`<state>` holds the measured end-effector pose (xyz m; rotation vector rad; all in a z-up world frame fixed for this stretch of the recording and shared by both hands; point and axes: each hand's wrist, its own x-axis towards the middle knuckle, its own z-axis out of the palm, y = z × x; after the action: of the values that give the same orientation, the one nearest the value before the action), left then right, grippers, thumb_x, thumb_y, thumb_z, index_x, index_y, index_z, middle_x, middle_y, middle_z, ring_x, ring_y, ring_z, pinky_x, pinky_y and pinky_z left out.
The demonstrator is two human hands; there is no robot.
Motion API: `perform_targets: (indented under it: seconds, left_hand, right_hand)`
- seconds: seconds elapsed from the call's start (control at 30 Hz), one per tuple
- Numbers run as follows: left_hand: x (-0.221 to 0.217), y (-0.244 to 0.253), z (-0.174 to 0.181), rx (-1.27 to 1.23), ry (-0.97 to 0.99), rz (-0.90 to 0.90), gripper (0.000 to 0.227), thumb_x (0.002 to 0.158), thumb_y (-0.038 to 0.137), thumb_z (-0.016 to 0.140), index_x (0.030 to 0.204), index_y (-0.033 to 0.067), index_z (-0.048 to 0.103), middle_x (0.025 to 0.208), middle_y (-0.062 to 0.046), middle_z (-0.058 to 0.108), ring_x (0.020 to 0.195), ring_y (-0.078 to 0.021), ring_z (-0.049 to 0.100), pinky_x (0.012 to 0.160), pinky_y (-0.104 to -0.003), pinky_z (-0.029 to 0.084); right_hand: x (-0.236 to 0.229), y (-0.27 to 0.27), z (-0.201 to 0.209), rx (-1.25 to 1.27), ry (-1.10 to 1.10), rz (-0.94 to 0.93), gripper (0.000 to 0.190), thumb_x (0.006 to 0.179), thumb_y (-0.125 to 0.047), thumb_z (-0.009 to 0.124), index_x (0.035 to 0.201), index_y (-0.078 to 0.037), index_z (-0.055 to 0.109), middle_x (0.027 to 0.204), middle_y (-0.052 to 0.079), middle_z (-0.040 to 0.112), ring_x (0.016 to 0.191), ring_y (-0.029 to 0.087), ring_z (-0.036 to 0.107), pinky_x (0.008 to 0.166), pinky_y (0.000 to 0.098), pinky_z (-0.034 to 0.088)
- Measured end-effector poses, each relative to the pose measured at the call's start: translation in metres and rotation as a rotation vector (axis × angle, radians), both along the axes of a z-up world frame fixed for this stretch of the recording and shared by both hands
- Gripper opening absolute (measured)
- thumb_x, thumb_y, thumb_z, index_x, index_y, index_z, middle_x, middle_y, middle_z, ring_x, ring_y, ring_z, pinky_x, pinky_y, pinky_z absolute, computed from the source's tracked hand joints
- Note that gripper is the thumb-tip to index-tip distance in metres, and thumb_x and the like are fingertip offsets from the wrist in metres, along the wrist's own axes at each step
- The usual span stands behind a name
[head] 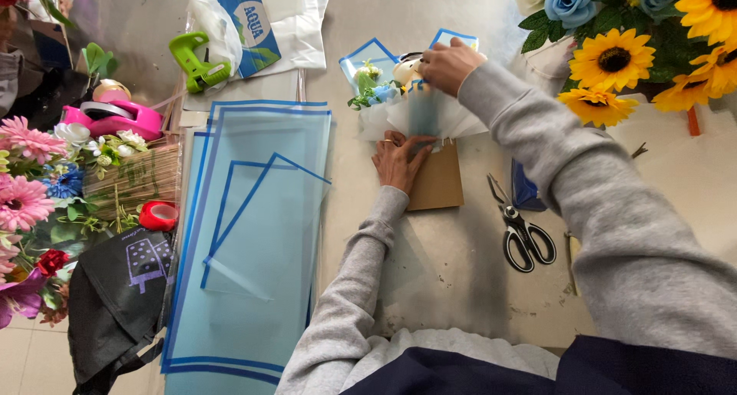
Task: The person wraps a small flower bouquet containing a plush toy with translucent blue paper. They fold the paper around the bouquet, secure it with tape, and adjust the wrapping to create a neat presentation.
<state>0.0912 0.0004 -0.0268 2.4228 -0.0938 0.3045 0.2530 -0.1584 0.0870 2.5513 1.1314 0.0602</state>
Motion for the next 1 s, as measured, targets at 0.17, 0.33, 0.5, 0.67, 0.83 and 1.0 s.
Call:
perform_targets:
  seconds: [0.17,0.33,0.5,0.67,0.83,1.0]
  left_hand:
    - [0.0,0.002,0.001,-0.048,0.032,-0.01,0.026,0.095,0.057,0.056,0.114,0.0484,0.072,0.106,-0.002,0.044,0.102,-0.0281,0.047,0.079,-0.046,0.037]
    - [-0.001,0.001,0.002,-0.08,0.031,-0.019,0.025,0.095,0.056,0.058,0.113,0.0476,0.072,0.106,-0.002,0.042,0.103,-0.0286,0.047,0.081,-0.046,0.037]
    - [0.001,0.001,-0.005,-0.067,0.037,-0.017,0.025,0.095,0.056,0.059,0.115,0.0487,0.071,0.108,-0.003,0.044,0.104,-0.0297,0.047,0.083,-0.048,0.037]
    - [0.002,0.002,-0.007,-0.072,0.035,-0.014,0.025,0.094,0.057,0.058,0.115,0.0489,0.071,0.107,-0.003,0.043,0.101,-0.0291,0.047,0.08,-0.047,0.037]
    - [-0.002,0.0,-0.004,-0.093,0.007,-0.008,0.025,0.094,0.056,0.06,0.114,0.0471,0.072,0.108,-0.003,0.044,0.101,-0.0292,0.046,0.079,-0.046,0.037]
    - [0.0,0.002,0.0,-0.107,0.051,-0.007,0.025,0.091,0.056,0.062,0.114,0.0501,0.072,0.108,-0.001,0.047,0.103,-0.0284,0.049,0.087,-0.048,0.04]
  right_hand:
    - [-0.005,-0.009,0.017,0.17,0.208,-0.14,0.035,0.09,-0.023,0.075,0.124,-0.017,0.068,0.12,0.01,0.063,0.111,0.03,0.061,0.095,0.0526,0.056]
    - [-0.005,-0.027,0.033,0.296,0.451,-0.223,0.046,0.078,-0.052,0.082,0.117,-0.028,0.076,0.14,0.003,0.056,0.135,0.029,0.045,0.102,0.0556,0.039]
    - [-0.007,-0.025,0.016,0.452,0.383,-0.19,0.039,0.075,-0.062,0.079,0.1,-0.031,0.082,0.134,-0.006,0.064,0.128,0.027,0.047,0.096,0.0482,0.031]
    - [-0.014,-0.007,0.019,0.504,0.267,-0.156,0.035,0.075,-0.062,0.08,0.084,-0.029,0.081,0.124,-0.01,0.066,0.128,0.025,0.046,0.095,0.0469,0.022]
    - [-0.015,-0.001,0.015,0.605,0.096,-0.216,0.034,0.091,-0.05,0.076,0.076,-0.02,0.076,0.113,-0.005,0.068,0.115,0.024,0.052,0.094,0.0489,0.022]
    - [-0.029,-0.015,0.02,0.92,-0.079,-0.143,0.028,0.1,-0.044,0.08,0.09,-0.018,0.077,0.102,-0.001,0.067,0.089,0.02,0.058,0.078,0.043,0.031]
